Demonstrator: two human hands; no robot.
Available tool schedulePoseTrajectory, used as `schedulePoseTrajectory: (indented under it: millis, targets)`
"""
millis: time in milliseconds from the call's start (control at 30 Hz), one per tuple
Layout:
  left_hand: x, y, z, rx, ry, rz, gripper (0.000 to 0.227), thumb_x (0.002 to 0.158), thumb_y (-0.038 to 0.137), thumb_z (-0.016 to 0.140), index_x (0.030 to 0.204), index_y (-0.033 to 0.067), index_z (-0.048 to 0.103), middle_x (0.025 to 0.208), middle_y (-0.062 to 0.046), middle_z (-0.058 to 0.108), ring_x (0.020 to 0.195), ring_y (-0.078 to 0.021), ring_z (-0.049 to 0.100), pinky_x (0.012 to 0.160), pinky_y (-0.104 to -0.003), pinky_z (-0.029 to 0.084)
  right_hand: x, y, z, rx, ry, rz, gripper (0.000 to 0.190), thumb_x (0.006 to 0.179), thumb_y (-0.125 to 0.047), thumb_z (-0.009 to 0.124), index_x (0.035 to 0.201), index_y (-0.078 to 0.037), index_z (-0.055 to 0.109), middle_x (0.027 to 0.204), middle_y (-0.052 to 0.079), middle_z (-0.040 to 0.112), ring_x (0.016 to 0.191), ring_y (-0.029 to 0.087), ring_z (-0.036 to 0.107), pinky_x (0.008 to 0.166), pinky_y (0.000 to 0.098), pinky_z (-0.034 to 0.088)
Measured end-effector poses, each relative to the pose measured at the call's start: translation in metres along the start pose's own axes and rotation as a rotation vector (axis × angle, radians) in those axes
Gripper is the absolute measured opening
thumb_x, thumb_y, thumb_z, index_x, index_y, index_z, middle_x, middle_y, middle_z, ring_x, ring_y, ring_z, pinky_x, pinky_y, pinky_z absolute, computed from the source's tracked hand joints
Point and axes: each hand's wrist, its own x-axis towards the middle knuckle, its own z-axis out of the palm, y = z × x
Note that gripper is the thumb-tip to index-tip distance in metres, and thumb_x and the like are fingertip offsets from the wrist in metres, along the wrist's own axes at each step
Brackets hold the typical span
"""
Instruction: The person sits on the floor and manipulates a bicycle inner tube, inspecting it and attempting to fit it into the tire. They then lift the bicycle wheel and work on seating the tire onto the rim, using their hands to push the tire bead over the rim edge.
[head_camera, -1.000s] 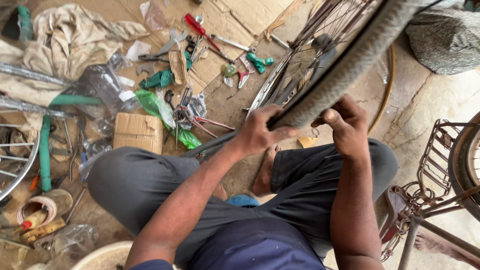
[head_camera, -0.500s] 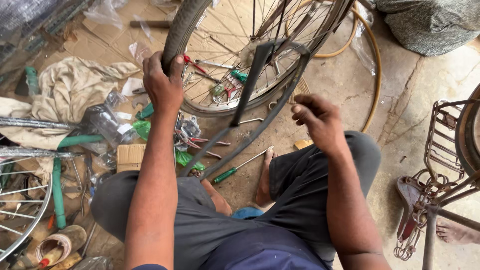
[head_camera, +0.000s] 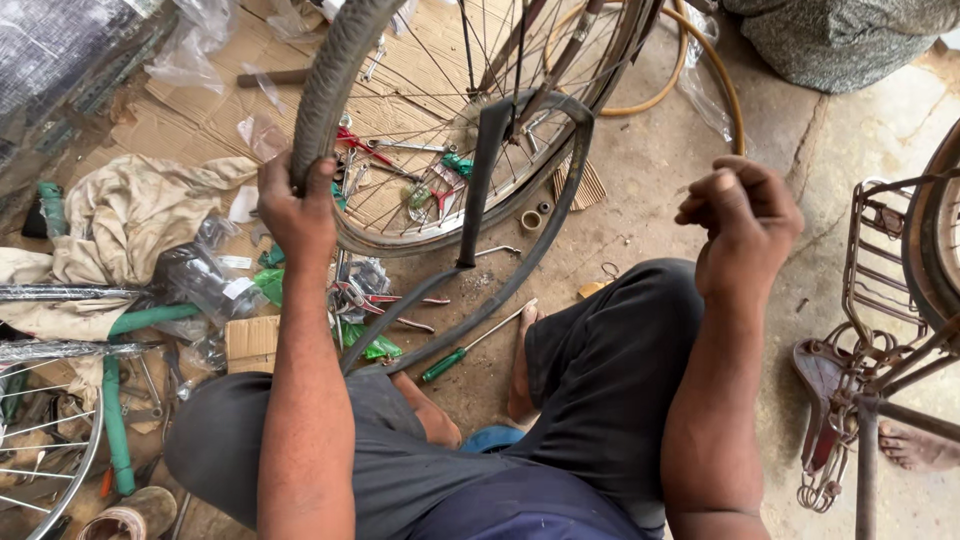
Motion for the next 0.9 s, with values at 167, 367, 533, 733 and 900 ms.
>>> schedulePoseTrajectory:
  millis: [167,367,533,733,900]
  targets:
    - [-0.007,-0.005,0.0,-0.373,-0.038,-0.17,0.077,0.086,0.077,0.076,0.101,0.0032,0.058,0.088,-0.001,0.057,0.073,-0.0078,0.057,0.064,-0.026,0.053,0.013,0.016,-0.004,0.277,0.088,0.167,0.009,0.108,-0.007,0.064,0.109,0.001,0.069,0.085,0.012,0.07,0.068,0.019,0.067,0.06,0.0333,0.058]
    - [-0.043,0.016,0.003,-0.046,-0.063,-0.07,0.078,0.083,0.085,0.065,0.084,0.0075,0.055,0.076,0.002,0.053,0.066,-0.0134,0.054,0.059,-0.035,0.045,0.011,0.019,-0.006,0.278,0.124,0.127,0.008,0.109,-0.006,0.065,0.106,0.001,0.069,0.085,0.012,0.069,0.067,0.019,0.066,0.059,0.0342,0.056]
    - [-0.111,0.082,0.011,0.1,-0.089,0.006,0.069,0.088,0.079,0.058,0.081,0.0106,0.054,0.073,-0.001,0.052,0.06,-0.0181,0.053,0.054,-0.042,0.046,0.009,0.014,0.004,0.313,0.121,0.161,0.008,0.109,-0.006,0.064,0.109,0.0,0.069,0.087,0.012,0.069,0.069,0.02,0.066,0.062,0.0356,0.057]
    - [-0.171,0.156,-0.004,-0.382,-0.367,0.223,0.055,0.098,0.056,0.071,0.108,0.002,0.067,0.099,-0.015,0.069,0.092,-0.0269,0.07,0.082,-0.042,0.058,0.009,0.017,0.027,0.35,0.035,0.142,0.009,0.113,-0.007,0.061,0.111,-0.001,0.068,0.087,0.012,0.067,0.073,0.021,0.065,0.066,0.0365,0.057]
    - [-0.164,0.131,0.027,-0.618,-0.803,-0.338,0.047,0.094,0.053,0.068,0.099,0.0068,0.071,0.089,-0.007,0.074,0.076,-0.0179,0.074,0.068,-0.032,0.06,0.017,0.044,0.01,0.438,-0.017,0.012,0.019,0.121,-0.002,0.051,0.107,0.005,0.061,0.094,0.015,0.066,0.081,0.022,0.064,0.078,0.0335,0.055]
